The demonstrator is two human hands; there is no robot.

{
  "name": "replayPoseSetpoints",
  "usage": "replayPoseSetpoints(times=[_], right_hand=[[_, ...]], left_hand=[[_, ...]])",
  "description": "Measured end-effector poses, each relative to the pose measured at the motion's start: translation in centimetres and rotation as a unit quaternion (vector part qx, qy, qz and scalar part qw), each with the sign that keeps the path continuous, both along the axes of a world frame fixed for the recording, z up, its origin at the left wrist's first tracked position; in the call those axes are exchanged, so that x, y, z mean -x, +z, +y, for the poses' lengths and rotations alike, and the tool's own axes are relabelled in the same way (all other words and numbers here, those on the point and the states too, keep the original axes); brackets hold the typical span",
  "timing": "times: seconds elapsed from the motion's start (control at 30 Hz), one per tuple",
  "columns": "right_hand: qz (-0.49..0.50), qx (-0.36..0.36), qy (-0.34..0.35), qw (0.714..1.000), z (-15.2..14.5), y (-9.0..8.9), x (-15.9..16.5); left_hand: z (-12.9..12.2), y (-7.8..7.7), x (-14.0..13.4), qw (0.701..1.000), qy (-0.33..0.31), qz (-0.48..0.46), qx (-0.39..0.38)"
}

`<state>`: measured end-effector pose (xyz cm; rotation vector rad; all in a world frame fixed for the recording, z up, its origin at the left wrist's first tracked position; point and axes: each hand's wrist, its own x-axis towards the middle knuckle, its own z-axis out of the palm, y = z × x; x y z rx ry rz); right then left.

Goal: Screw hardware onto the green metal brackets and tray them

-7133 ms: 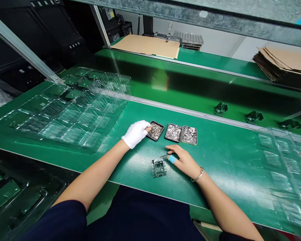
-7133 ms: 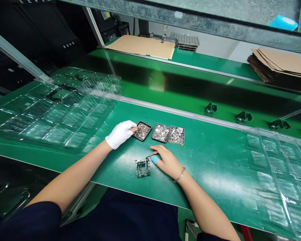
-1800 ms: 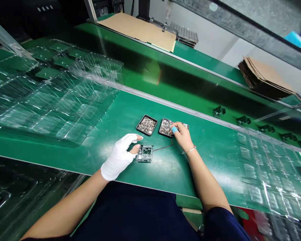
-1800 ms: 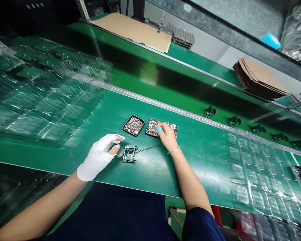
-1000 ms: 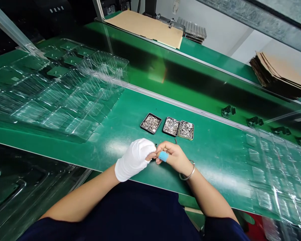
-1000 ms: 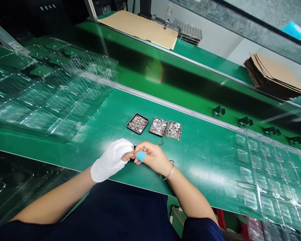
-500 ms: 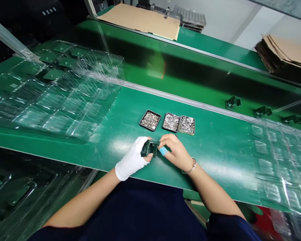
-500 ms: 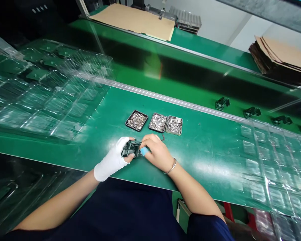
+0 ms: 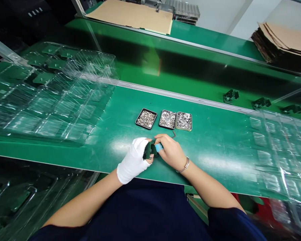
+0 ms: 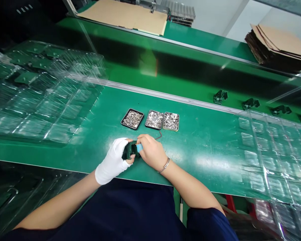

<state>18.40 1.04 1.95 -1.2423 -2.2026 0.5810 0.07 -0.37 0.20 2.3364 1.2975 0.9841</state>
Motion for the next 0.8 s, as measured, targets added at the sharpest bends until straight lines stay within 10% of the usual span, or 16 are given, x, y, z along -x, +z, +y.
replayPoseSetpoints(times=[0.33, 0.57, 0.8], right_hand=[[-0.063, -0.019, 0.038, 0.997, -0.2, 0.2, 0.5], [-0.12, -0.013, 0.055, 0.991, -0.4, 0.5, 1.2], [-0.072, 0.071, -0.055, 0.993, 1.0, 0.6, -0.2]], left_hand=[[2.6, 4.7, 0.3, 0.978, -0.052, 0.193, 0.067], [2.5, 4.6, -0.6, 0.963, -0.045, 0.264, -0.002], [2.7, 3.9, 1.5, 0.991, -0.022, 0.087, 0.096]])
